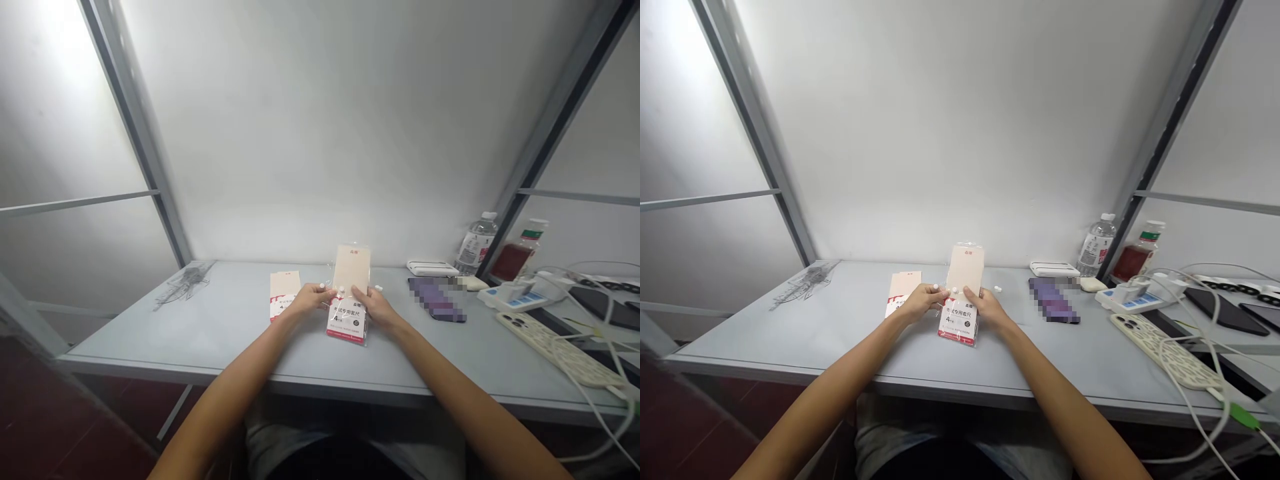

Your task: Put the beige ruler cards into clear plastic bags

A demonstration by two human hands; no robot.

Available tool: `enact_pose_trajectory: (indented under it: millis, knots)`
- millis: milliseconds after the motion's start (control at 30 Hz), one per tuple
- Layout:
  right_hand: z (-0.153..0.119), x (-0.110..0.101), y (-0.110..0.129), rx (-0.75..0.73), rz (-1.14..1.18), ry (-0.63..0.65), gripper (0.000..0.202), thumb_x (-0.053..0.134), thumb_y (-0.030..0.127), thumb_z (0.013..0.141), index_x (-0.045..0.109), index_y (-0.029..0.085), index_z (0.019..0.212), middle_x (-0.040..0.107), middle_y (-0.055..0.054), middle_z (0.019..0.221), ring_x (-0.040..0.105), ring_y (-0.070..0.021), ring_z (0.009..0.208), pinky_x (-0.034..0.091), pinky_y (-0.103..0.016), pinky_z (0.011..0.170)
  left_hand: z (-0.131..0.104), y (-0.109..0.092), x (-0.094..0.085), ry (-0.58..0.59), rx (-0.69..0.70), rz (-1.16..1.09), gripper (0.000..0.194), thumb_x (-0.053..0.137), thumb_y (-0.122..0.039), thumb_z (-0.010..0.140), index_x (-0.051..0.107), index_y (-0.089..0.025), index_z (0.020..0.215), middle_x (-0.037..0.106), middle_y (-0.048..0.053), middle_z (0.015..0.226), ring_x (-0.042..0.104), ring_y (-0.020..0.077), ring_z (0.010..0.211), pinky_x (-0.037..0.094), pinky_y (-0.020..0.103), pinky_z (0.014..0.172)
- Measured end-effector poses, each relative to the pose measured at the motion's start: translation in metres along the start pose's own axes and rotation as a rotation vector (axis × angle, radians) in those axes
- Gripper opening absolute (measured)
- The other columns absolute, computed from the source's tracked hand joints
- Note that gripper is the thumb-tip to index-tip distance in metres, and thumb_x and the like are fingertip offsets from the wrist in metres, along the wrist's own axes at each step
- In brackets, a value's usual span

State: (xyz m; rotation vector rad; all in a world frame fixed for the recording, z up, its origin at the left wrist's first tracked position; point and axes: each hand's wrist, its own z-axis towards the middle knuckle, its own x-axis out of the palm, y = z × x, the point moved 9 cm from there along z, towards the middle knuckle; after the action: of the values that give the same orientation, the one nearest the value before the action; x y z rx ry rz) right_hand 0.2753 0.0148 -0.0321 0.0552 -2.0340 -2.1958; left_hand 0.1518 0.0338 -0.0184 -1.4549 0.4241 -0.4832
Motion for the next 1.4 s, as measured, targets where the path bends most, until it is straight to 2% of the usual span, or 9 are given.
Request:
enact_pose_trajectory:
  millis: [133,300,533,600,733,900,1100,1300,1400]
  knots:
    - [-0.001,0.001,0.000,-0.006,-0.050,0.009,0.042,0.057,0.051,0.072,0.060,0.014,0.091,0.069,-0.009,0.083,0.064,-0.0211,0.069,0.050,-0.031,0.062,0.003,0.000,-0.007,-0.058,0.030,-0.016,0.035,0.068,-0.044,0.062,0.063,-0.010,0.069,0.063,0.007,0.068,0.057,0.0147,0.065,0.044,0.031,0.067]
    - [-0.004,0.005,0.007,-0.038,-0.101,0.033,0.038,0.060,0.049,0.070,0.060,0.015,0.086,0.068,-0.006,0.080,0.063,-0.0201,0.070,0.048,-0.030,0.061,0.002,-0.002,-0.010,-0.094,0.031,-0.018,0.039,0.068,-0.045,0.061,0.064,-0.009,0.074,0.064,0.009,0.075,0.058,0.0158,0.069,0.045,0.031,0.068]
    - [-0.001,-0.004,0.010,-0.059,-0.063,-0.037,0.038,0.063,0.049,0.065,0.060,0.015,0.082,0.068,-0.007,0.075,0.063,-0.0215,0.067,0.049,-0.032,0.060,0.002,-0.003,-0.003,-0.016,-0.048,-0.248,0.063,0.040,-0.067,0.071,0.063,-0.011,0.090,0.063,0.011,0.083,0.058,0.0177,0.075,0.044,0.026,0.059]
    - [0.000,-0.004,0.010,-0.061,-0.045,-0.027,0.038,0.063,0.049,0.066,0.060,0.015,0.082,0.068,-0.007,0.075,0.063,-0.0213,0.067,0.049,-0.032,0.059,0.001,-0.005,-0.001,0.005,-0.043,-0.251,0.059,0.044,-0.064,0.071,0.063,-0.011,0.090,0.063,0.011,0.082,0.057,0.0173,0.075,0.043,0.026,0.058]
    - [-0.003,0.002,0.012,-0.083,-0.083,0.005,0.038,0.062,0.049,0.067,0.060,0.015,0.085,0.068,-0.006,0.076,0.063,-0.0206,0.067,0.048,-0.031,0.059,-0.003,-0.011,0.005,0.046,0.038,-0.106,0.046,0.056,-0.053,0.070,0.063,-0.010,0.083,0.061,0.009,0.078,0.055,0.0149,0.071,0.042,0.026,0.060]
    - [-0.009,0.017,0.012,-0.088,-0.139,0.112,0.040,0.059,0.049,0.069,0.061,0.014,0.090,0.068,-0.008,0.084,0.063,-0.0225,0.074,0.049,-0.033,0.064,-0.002,-0.005,0.000,-0.024,0.044,0.031,0.040,0.059,-0.049,0.068,0.062,-0.012,0.082,0.061,0.007,0.080,0.056,0.0158,0.074,0.041,0.029,0.066]
    - [-0.010,0.020,0.011,-0.085,-0.149,0.148,0.038,0.059,0.046,0.071,0.060,0.014,0.091,0.068,-0.009,0.085,0.063,-0.0227,0.075,0.049,-0.035,0.064,0.002,-0.002,-0.002,-0.008,0.048,0.059,0.036,0.060,-0.048,0.068,0.058,-0.012,0.068,0.057,0.004,0.067,0.052,0.0113,0.060,0.039,0.027,0.061]
    - [-0.011,0.022,0.012,-0.091,-0.165,0.163,0.039,0.059,0.047,0.071,0.060,0.014,0.091,0.068,-0.009,0.084,0.063,-0.0234,0.075,0.049,-0.035,0.064,0.001,-0.006,0.002,0.027,0.094,0.050,0.034,0.060,-0.045,0.069,0.057,-0.011,0.068,0.056,0.003,0.066,0.051,0.0108,0.058,0.038,0.026,0.058]
    - [-0.010,0.024,0.011,-0.093,-0.176,0.168,0.039,0.059,0.047,0.071,0.060,0.014,0.091,0.067,-0.008,0.083,0.063,-0.0228,0.075,0.049,-0.035,0.065,0.002,-0.005,0.001,0.008,0.094,0.067,0.035,0.059,-0.046,0.069,0.055,-0.012,0.065,0.053,0.002,0.061,0.048,0.0098,0.055,0.036,0.025,0.054]
